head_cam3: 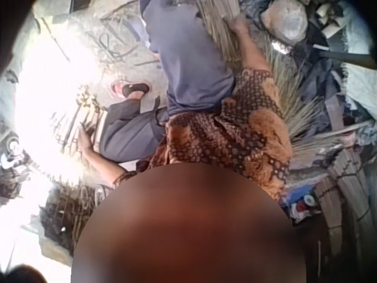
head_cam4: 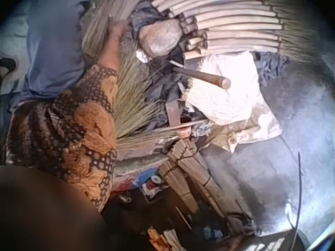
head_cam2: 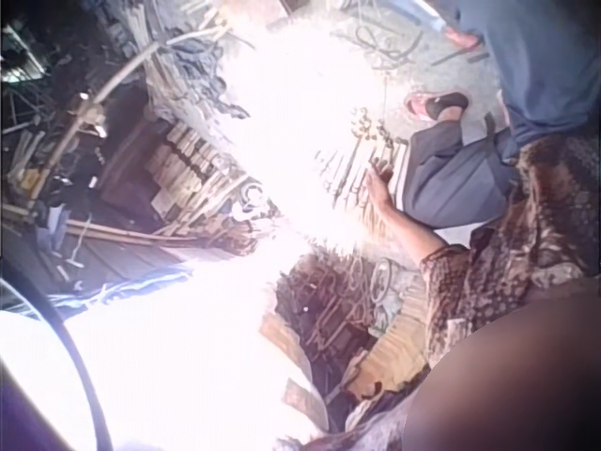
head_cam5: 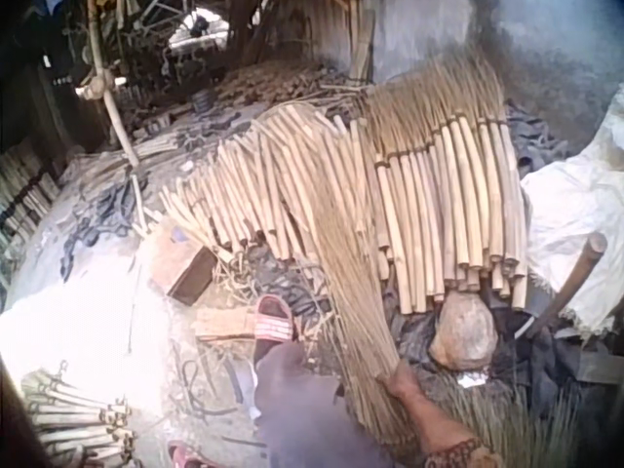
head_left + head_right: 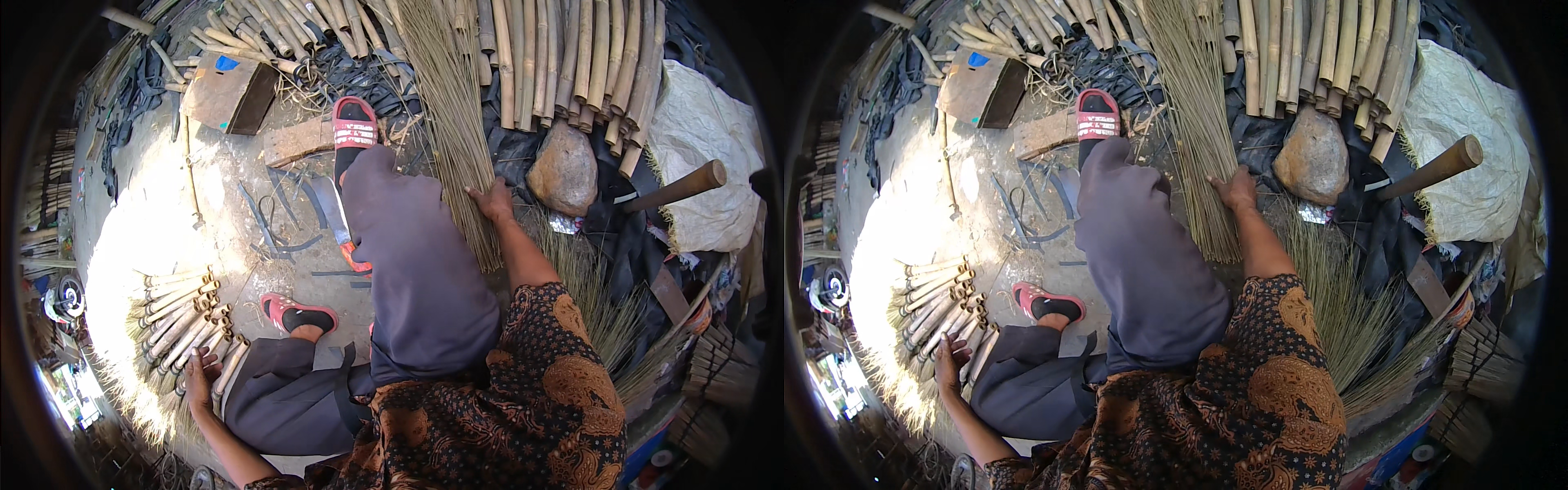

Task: The person assembles a broom by gathering dried plant fibers, aligning them, and securing them to a bamboo handle using a knife and strips of rubber. The finished broom is placed with others nearby.

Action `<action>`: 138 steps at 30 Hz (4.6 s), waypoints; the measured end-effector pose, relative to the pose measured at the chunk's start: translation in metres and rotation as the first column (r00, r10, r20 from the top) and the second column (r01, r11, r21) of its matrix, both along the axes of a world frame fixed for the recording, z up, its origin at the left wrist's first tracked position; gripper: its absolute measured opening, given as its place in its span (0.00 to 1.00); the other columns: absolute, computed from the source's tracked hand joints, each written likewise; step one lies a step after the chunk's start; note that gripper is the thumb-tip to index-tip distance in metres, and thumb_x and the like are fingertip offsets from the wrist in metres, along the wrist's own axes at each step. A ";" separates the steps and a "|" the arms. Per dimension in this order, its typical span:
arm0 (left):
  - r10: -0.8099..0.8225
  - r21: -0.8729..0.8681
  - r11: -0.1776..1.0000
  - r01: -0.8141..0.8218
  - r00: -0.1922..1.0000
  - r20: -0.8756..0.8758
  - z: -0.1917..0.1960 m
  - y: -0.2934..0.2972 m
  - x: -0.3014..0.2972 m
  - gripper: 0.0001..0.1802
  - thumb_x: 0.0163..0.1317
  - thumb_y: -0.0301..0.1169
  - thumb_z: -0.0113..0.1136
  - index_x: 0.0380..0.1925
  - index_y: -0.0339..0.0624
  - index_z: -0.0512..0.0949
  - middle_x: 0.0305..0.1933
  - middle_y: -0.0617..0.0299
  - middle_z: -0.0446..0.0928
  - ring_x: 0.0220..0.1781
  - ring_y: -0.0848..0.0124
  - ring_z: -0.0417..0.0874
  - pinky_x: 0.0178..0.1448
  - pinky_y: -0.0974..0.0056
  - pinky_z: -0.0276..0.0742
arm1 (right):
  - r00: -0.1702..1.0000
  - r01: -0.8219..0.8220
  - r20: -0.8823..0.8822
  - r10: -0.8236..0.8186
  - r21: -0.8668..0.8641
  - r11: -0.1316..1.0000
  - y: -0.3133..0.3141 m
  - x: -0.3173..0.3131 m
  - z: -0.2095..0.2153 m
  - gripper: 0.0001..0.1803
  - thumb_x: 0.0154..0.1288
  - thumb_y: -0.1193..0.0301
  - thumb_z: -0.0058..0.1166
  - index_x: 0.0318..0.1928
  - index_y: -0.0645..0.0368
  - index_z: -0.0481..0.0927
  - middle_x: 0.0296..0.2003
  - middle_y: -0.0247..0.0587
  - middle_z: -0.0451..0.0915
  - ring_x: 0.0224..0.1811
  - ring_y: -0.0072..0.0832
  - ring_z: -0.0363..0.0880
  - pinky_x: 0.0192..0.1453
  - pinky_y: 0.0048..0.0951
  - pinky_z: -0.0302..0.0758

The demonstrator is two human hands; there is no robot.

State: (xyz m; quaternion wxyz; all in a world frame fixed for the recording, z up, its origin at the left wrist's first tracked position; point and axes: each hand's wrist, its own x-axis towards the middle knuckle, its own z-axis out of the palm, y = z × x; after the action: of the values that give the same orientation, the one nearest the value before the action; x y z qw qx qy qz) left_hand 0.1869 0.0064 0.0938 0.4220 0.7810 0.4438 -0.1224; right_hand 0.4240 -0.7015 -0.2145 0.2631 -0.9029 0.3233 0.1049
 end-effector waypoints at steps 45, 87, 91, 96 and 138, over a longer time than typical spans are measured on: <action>-0.046 -0.034 0.998 0.046 0.999 -0.007 -0.002 -0.002 -0.009 0.35 0.78 0.61 0.51 0.60 0.39 0.81 0.45 0.56 0.87 0.38 0.68 0.89 0.44 0.65 0.82 | 0.974 -0.088 0.223 0.035 0.233 0.968 -0.019 0.014 0.057 0.23 0.68 0.55 0.65 0.50 0.62 0.85 0.44 0.60 0.88 0.52 0.60 0.86 0.57 0.47 0.80; 0.226 -0.151 0.771 0.619 -0.044 0.973 0.157 -0.271 0.167 0.30 0.77 0.38 0.62 0.70 0.32 0.68 0.65 0.45 0.76 0.68 0.54 0.79 0.73 0.46 0.76 | 0.004 -0.787 0.901 0.434 -0.265 0.557 0.291 -0.004 0.379 0.16 0.62 0.70 0.70 0.49 0.56 0.82 0.40 0.46 0.88 0.40 0.47 0.89 0.43 0.42 0.85; 0.162 -0.132 0.911 0.392 -0.043 0.986 0.178 -0.230 0.118 0.09 0.78 0.33 0.61 0.46 0.38 0.78 0.33 0.64 0.75 0.35 0.73 0.78 0.51 0.58 0.80 | 0.101 -0.973 0.953 0.284 0.036 0.228 0.366 -0.063 0.351 0.13 0.64 0.71 0.65 0.47 0.59 0.80 0.35 0.49 0.86 0.39 0.52 0.88 0.42 0.48 0.84; 0.154 -0.163 0.986 0.034 0.194 0.969 0.081 -0.229 0.066 0.08 0.72 0.23 0.66 0.46 0.37 0.77 0.30 0.61 0.78 0.31 0.75 0.81 0.41 0.64 0.84 | 0.271 -0.957 0.861 0.432 0.289 0.024 0.387 -0.114 0.264 0.20 0.61 0.68 0.69 0.53 0.58 0.82 0.41 0.54 0.88 0.46 0.53 0.88 0.50 0.47 0.84; 0.732 -0.814 0.571 0.108 0.381 0.565 -0.012 -0.200 0.089 0.13 0.72 0.29 0.68 0.47 0.45 0.72 0.31 0.64 0.76 0.30 0.73 0.83 0.30 0.64 0.85 | 0.260 -0.668 0.528 0.809 0.703 -0.244 0.359 -0.085 0.269 0.23 0.67 0.66 0.69 0.54 0.68 0.79 0.40 0.49 0.84 0.40 0.36 0.84 0.47 0.37 0.81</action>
State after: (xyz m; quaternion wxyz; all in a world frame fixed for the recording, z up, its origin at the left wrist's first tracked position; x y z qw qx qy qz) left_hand 0.2761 -0.1932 0.0816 0.8789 0.3589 0.2229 0.2214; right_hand 0.3388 -0.3430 0.0541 0.5325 -0.6065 -0.3831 0.4494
